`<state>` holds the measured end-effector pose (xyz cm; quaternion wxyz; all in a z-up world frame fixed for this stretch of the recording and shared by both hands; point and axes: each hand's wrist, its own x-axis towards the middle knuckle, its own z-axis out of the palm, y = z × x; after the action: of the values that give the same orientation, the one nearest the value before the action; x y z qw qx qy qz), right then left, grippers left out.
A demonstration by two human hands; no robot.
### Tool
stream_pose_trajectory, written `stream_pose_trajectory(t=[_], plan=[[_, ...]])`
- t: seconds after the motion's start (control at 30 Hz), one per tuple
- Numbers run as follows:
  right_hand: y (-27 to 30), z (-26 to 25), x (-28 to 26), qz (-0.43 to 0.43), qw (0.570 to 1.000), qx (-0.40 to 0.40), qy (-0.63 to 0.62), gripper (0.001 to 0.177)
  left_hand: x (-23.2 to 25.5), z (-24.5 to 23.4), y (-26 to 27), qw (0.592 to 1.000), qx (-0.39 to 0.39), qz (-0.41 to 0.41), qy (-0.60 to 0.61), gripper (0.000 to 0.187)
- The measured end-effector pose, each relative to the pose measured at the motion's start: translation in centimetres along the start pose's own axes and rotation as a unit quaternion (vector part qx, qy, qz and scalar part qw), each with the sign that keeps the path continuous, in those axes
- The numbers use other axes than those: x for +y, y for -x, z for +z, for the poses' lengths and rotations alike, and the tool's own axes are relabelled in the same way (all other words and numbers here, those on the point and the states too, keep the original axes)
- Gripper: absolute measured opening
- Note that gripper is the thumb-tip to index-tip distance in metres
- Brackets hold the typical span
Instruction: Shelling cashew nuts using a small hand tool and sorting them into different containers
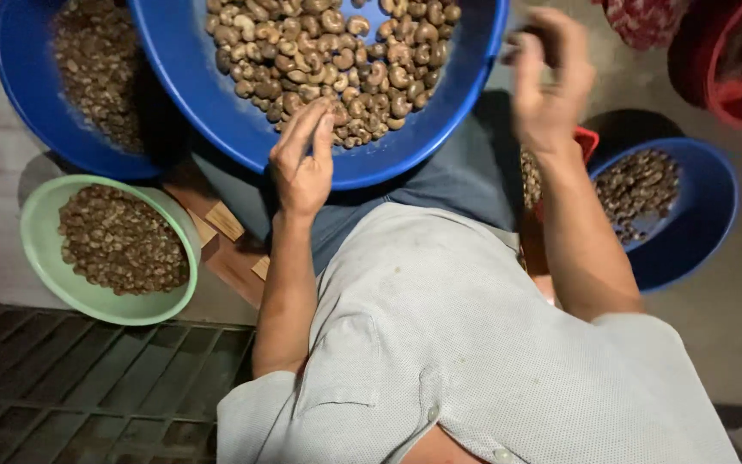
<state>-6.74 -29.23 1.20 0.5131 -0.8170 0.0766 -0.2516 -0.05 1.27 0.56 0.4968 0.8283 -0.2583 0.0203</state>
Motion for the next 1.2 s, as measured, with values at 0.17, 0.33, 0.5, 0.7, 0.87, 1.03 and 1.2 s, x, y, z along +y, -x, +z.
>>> stream_pose_trajectory(t=[0.17, 0.33, 0.5, 0.7, 0.87, 1.03, 1.2], plan=[[-5.5, 8.1, -0.3, -0.102, 0.962, -0.229, 0.107, 0.017, -0.2, 0.9, 0.4, 0.999, -0.001, 0.008, -0.051, 0.021], [-5.5, 15.1, 6.9, -0.126, 0.874, -0.359, 0.303, 0.036, -0.1, 0.6, 0.2, 0.999, 0.016, 0.004, -0.041, 0.023], [-5.0, 17.5, 7.8, 0.001, 0.798, -0.439, 0.412, 0.044, -0.7, 1.0, 0.3, 0.999, 0.000, -0.015, -0.048, 0.023], [-2.8, 18.3, 10.5, -0.082, 0.844, -0.384, 0.365, 0.051, -0.4, 0.8, 0.0, 1.000, 0.007, 0.000, -0.011, 0.020], [-3.0, 14.7, 0.6, 0.075, 0.912, -0.369, 0.164, 0.029, -0.3, 1.0, 0.0, 0.998, 0.067, -0.003, 0.004, 0.019], [0.7, 12.7, -1.4, 0.252, 0.882, -0.348, -0.192, 0.016, -1.5, 1.0, 0.3, 0.994, 0.092, -0.032, 0.045, 0.020], [1.2, 12.4, -1.6, 0.172, 0.896, -0.330, -0.242, 0.016, -1.9, 0.3, -0.1, 0.979, 0.001, -0.077, 0.190, 0.018]])
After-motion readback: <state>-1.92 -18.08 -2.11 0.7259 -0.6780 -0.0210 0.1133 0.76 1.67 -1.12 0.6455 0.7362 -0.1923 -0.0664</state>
